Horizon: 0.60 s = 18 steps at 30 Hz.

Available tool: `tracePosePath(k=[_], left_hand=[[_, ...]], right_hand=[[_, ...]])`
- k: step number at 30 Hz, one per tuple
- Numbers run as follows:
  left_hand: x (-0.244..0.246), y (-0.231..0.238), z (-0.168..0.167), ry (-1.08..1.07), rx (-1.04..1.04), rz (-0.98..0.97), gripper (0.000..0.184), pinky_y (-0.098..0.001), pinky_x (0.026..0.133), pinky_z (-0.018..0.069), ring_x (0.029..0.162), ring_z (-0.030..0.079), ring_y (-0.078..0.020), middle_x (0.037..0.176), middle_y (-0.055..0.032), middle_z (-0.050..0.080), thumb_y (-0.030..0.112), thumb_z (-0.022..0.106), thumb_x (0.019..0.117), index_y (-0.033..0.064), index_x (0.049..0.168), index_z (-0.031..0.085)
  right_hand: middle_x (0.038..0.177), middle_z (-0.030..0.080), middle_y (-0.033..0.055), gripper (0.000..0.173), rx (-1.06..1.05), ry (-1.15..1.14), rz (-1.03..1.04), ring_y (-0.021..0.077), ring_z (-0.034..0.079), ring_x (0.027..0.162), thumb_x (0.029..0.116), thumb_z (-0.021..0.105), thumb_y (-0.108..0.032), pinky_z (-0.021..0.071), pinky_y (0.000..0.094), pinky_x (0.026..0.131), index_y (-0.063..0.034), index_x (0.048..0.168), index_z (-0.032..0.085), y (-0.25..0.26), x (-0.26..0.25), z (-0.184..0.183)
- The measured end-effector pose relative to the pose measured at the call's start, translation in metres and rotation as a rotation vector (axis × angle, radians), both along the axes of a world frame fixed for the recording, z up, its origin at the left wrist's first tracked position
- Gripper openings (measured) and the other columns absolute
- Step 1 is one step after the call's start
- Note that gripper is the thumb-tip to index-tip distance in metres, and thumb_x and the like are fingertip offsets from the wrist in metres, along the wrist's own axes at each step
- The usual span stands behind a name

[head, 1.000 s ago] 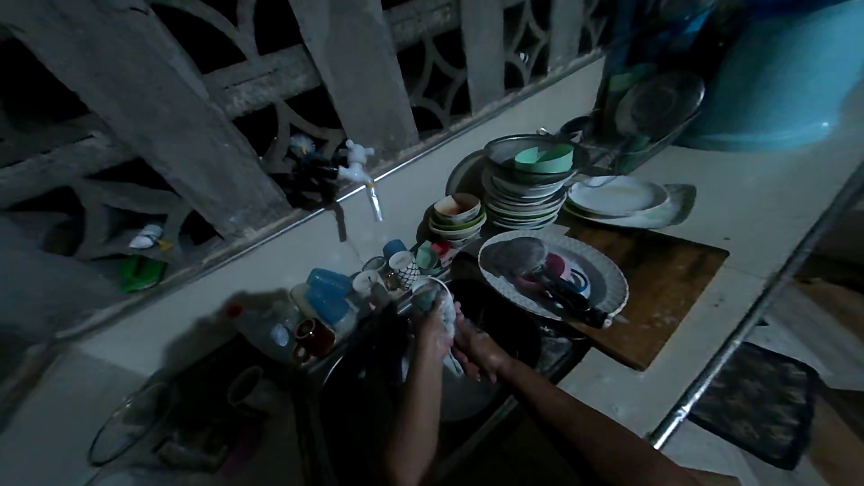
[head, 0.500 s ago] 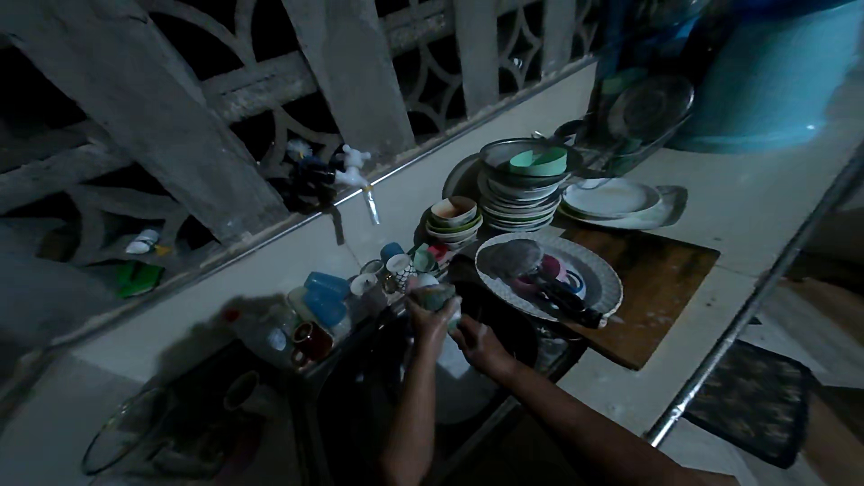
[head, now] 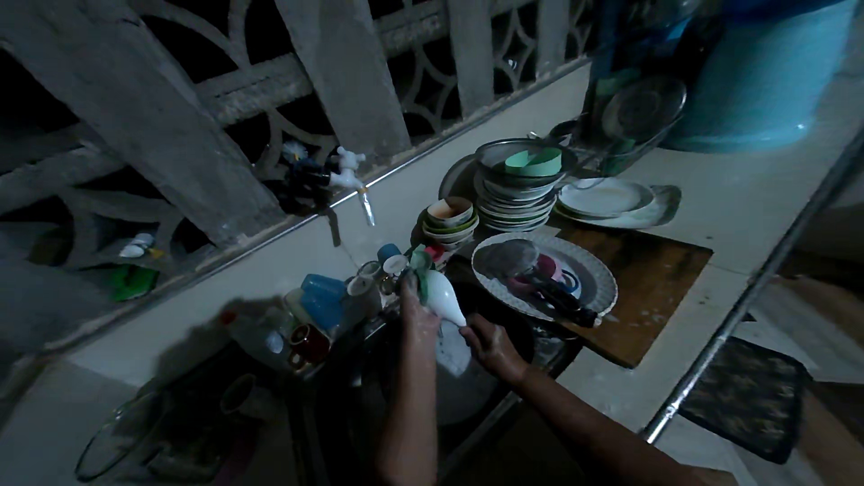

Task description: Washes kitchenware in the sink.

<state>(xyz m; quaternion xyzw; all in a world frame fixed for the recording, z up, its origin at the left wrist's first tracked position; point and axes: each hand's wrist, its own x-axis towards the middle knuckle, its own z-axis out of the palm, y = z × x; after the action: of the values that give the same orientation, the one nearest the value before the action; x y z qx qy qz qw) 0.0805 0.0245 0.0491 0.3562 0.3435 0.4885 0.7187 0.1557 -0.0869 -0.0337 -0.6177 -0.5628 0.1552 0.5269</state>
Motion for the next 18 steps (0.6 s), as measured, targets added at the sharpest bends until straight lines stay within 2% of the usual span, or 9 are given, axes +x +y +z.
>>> tracePosePath(k=[1,3,6,8,10,13,16,18], left_hand=[[0.002,-0.010,-0.001,-0.029,0.038,0.022,0.045,-0.0407,0.094,0.0507,0.111,0.057,-0.0199,0.127,-0.0121,0.056,0.040,0.030,0.1117,0.0094,0.142,0.044],[0.005,-0.031,-0.003,0.090,0.084,0.089,0.047,-0.0413,0.102,0.0464,0.119,0.054,-0.0240,0.136,-0.0182,0.052,0.034,0.028,0.1133,0.0038,0.146,0.042],[0.010,-0.048,-0.012,0.213,0.074,0.120,0.049,-0.0438,0.111,0.0398,0.130,0.049,-0.0283,0.145,-0.0224,0.048,0.032,0.035,0.1127,-0.0024,0.145,0.044],[0.013,-0.047,-0.014,0.239,0.050,0.147,0.051,-0.0460,0.111,0.0400,0.131,0.050,-0.0301,0.145,-0.0242,0.049,0.035,0.039,0.1115,-0.0043,0.144,0.046],[0.012,-0.039,-0.012,0.208,0.043,0.119,0.054,-0.0470,0.108,0.0441,0.129,0.052,-0.0291,0.143,-0.0220,0.050,0.041,0.034,0.1119,-0.0003,0.145,0.045],[0.006,-0.024,-0.006,0.112,0.095,0.047,0.057,-0.0449,0.097,0.0501,0.116,0.057,-0.0242,0.131,-0.0164,0.056,0.047,0.021,0.1119,0.0060,0.144,0.046],[-0.006,-0.009,-0.004,0.082,0.084,-0.023,0.051,-0.0458,0.094,0.0510,0.111,0.059,-0.0228,0.125,-0.0142,0.059,0.042,0.027,0.1119,0.0066,0.140,0.048],[-0.013,-0.001,-0.002,0.175,0.074,-0.099,0.046,-0.0441,0.091,0.0519,0.106,0.060,-0.0225,0.120,-0.0142,0.059,0.039,0.030,0.1118,0.0051,0.136,0.050]], right_hand=[[0.084,0.065,0.0176,0.031,-0.036,0.091,0.004,0.0223,0.064,0.071,0.1065,0.048,-0.017,0.0554,0.0382,0.071,0.0101,0.114,0.062,0.002,-0.005,0.002],[0.081,0.062,0.0128,0.032,-0.099,0.240,-0.005,0.0167,0.060,0.066,0.1082,0.046,-0.018,0.0541,0.0337,0.065,0.0087,0.117,0.060,0.005,-0.013,0.011],[0.083,0.060,0.0107,0.031,-0.177,0.376,-0.041,0.0135,0.057,0.064,0.1096,0.046,-0.021,0.0521,0.0315,0.063,0.0055,0.116,0.060,0.007,-0.017,0.021],[0.079,0.057,0.0060,0.029,-0.168,0.453,-0.031,0.0094,0.053,0.062,0.1096,0.045,-0.021,0.0477,0.0275,0.059,0.0036,0.112,0.060,0.006,-0.020,0.019],[0.073,0.053,0.0006,0.028,-0.129,0.498,0.020,0.0050,0.049,0.059,0.1094,0.043,-0.019,0.0449,0.0228,0.056,0.0030,0.110,0.060,0.002,-0.020,0.016],[0.072,0.051,-0.0001,0.030,-0.120,0.330,0.126,0.0045,0.048,0.061,0.1091,0.044,-0.020,0.0447,0.0225,0.059,0.0042,0.110,0.061,-0.004,-0.003,0.019],[0.084,0.063,0.0133,0.035,-0.157,0.034,0.208,0.0166,0.059,0.074,0.1085,0.047,-0.023,0.0510,0.0350,0.073,0.0062,0.110,0.064,-0.015,0.025,0.031],[0.088,0.064,0.0171,0.034,-0.204,-0.075,0.241,0.0219,0.060,0.078,0.1077,0.049,-0.024,0.0508,0.0405,0.077,0.0063,0.110,0.064,-0.021,0.038,0.044]])
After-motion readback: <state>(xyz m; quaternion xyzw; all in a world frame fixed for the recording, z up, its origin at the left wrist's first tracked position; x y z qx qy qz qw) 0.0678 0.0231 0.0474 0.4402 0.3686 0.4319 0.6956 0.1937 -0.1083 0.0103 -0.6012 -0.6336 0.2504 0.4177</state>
